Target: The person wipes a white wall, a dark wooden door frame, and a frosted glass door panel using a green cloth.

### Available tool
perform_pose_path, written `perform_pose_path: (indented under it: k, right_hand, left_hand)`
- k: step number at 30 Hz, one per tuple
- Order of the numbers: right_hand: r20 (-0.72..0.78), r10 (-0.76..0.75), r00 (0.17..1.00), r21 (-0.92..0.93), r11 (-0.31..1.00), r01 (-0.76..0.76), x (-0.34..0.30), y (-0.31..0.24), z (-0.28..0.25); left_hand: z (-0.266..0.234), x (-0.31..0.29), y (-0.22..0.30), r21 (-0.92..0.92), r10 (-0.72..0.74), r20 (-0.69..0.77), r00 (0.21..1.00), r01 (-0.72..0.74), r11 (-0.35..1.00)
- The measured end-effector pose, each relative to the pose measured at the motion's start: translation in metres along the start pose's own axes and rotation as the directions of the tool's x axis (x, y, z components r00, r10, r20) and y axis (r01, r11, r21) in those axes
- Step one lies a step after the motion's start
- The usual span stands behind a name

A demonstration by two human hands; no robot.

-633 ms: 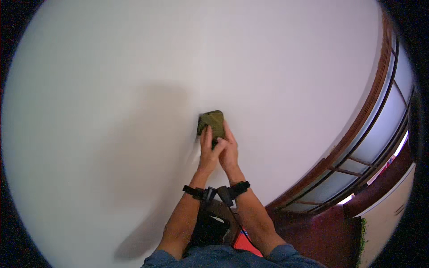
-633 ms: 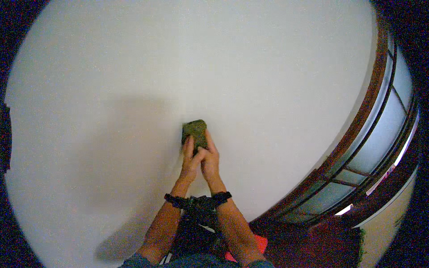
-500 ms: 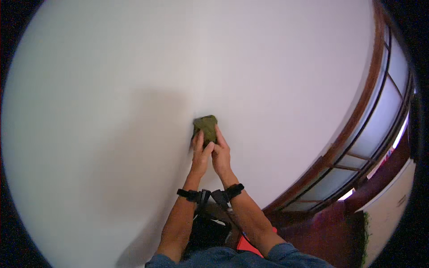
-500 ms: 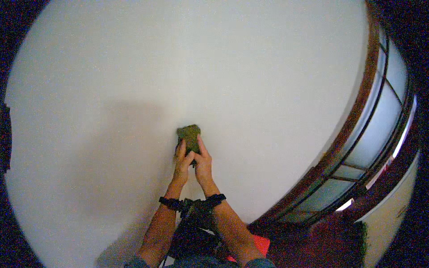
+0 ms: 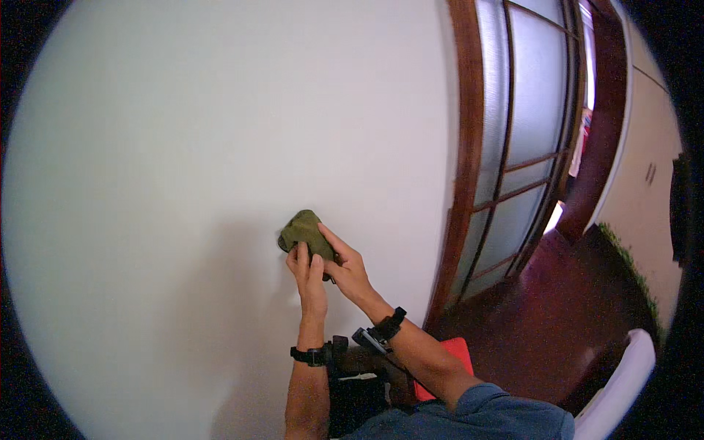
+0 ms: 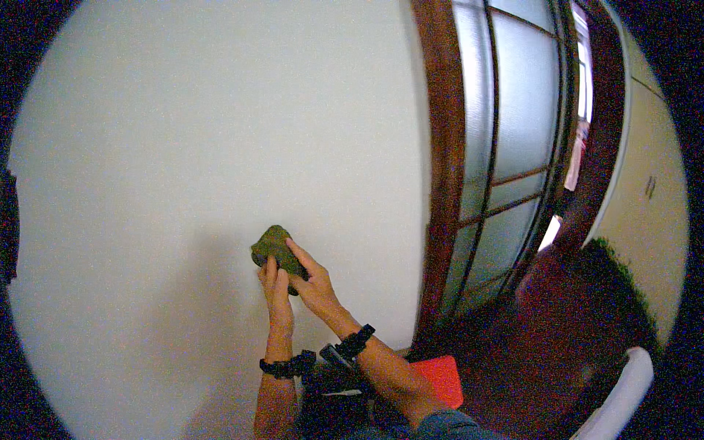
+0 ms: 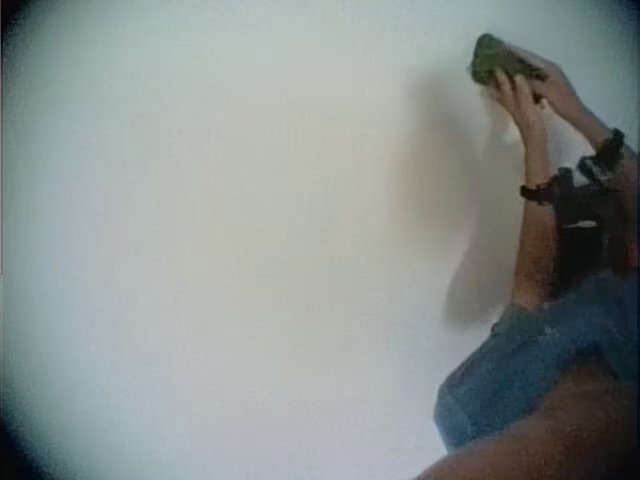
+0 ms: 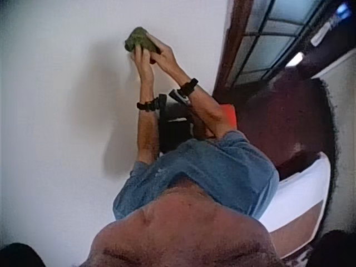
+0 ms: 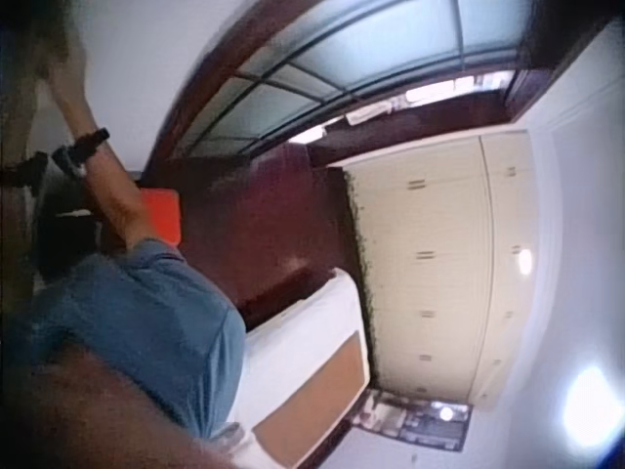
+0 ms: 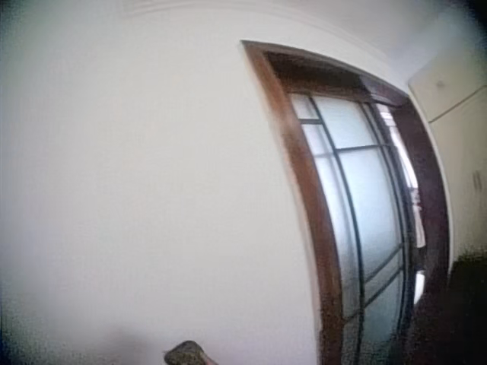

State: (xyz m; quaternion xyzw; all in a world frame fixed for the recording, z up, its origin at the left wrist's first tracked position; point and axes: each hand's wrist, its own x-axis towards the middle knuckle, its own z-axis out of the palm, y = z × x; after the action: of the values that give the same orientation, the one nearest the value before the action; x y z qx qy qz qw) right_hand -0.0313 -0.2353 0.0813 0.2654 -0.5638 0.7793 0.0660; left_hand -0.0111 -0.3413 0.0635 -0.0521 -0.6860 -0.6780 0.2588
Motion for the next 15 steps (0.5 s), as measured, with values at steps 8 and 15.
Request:
perform_pose_path:
  k: [8, 15]
  right_hand:
    - [-0.202, -0.27, 0.942, -0.426, 0.89, 0.163, 0.039, -0.012, -0.006]
    - [-0.219, -0.529, 0.82, -0.888, 0.457, 0.058, 0.067, -0.076, 0.055]
  left_hand:
    - [0.008, 0.05, 0.03, -0.006, 0.055, 0.259, 0.964, -0.055, 0.998]
    - [-0.007, 0.103, 0.097, -0.037, 0.095, 0.326, 0.94, -0.088, 0.995]
